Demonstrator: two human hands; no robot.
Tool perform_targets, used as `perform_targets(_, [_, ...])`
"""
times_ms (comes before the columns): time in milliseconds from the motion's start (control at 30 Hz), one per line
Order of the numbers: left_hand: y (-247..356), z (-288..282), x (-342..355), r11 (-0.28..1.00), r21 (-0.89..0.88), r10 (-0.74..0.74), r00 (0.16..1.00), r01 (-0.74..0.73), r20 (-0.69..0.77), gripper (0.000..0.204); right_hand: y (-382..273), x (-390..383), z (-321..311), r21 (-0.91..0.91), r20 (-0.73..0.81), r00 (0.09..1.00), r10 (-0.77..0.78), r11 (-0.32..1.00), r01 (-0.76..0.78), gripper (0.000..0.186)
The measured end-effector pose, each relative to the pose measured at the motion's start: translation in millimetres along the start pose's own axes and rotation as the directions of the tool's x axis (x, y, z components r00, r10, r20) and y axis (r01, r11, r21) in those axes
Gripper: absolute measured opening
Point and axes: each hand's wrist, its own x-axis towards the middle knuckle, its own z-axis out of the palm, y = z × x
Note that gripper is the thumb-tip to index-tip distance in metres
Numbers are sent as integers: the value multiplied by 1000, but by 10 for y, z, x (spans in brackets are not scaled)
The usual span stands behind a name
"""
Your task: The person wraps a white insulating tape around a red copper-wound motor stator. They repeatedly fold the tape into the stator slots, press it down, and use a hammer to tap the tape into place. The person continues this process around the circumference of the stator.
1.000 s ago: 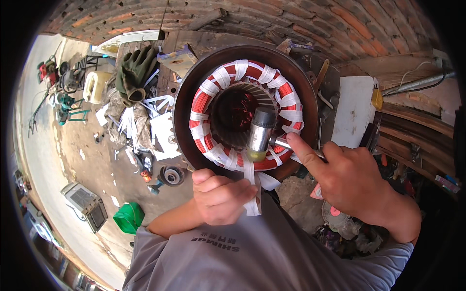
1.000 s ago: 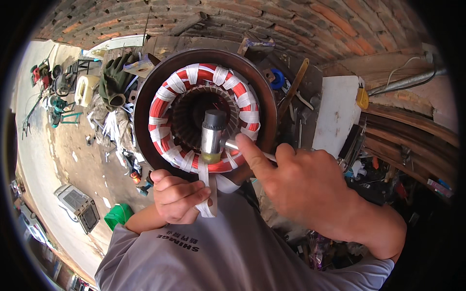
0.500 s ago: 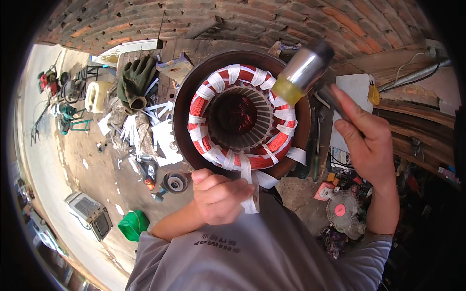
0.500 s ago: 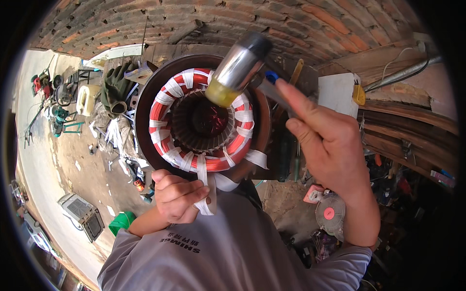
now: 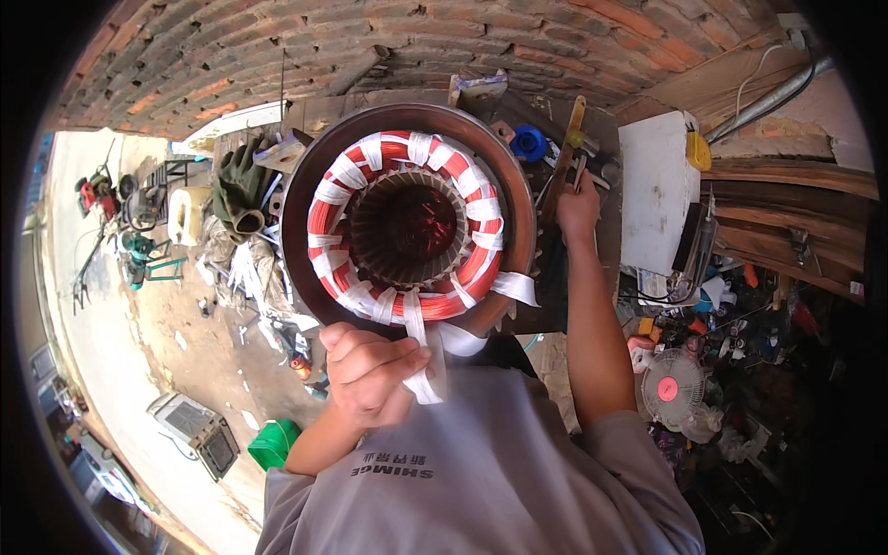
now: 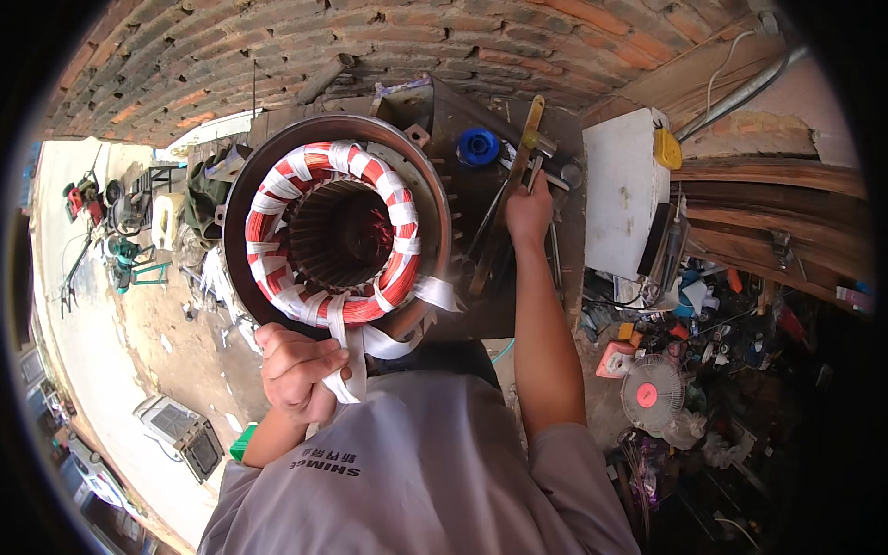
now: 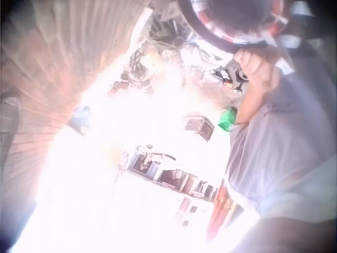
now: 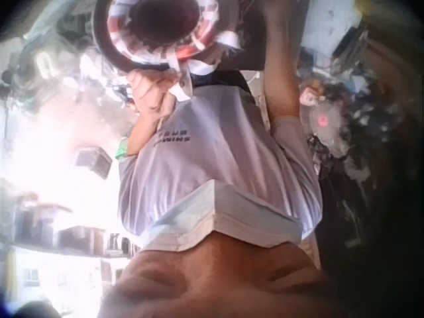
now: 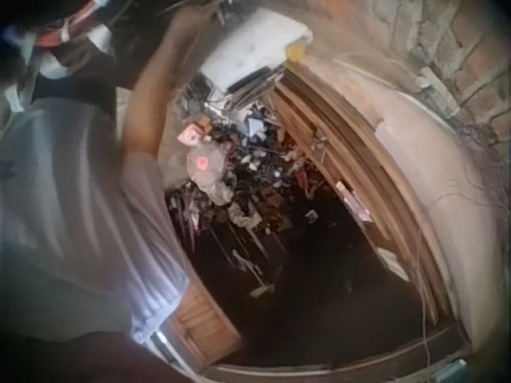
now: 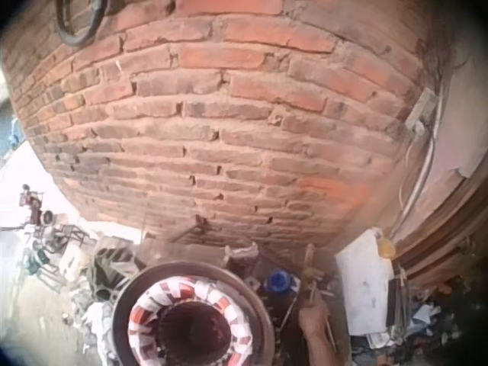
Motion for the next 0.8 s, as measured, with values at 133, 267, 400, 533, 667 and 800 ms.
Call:
perform_targets(133, [1, -17, 12, 1000, -8, -9, 1000, 9, 10, 40, -233, -230, -289, -141, 180, 984, 9, 990, 17, 55])
perform_targets(267, [18, -85, 66, 999, 26, 47, 999, -48, 23, 41, -533, -817, -867, 273, 27, 967, -253, 933, 236, 38])
perform_targets(400, [20, -148, 206, 987, 67, 140, 989, -143, 49, 41, -1447, -2114, -1316, 627, 453, 789, -414, 778, 48, 26])
perform_targets(533, [79, -195, 337, 956, -16, 294, 956, -294, 19, 40, -1691, -2435, -1119, 513, 746, 596, -297, 827, -231, 29])
perform_targets(667, [44, -171, 365, 907, -129, 414, 906, -401, 88, 34, -1670, -2488, -1044, 350, 893, 420, -161, 836, -422, 32])
perform_targets(800, [-9, -317, 404, 893, -204, 449, 838, -402, 311, 32, -1649, -2630, -998, 408, 789, 603, -119, 835, -370, 36])
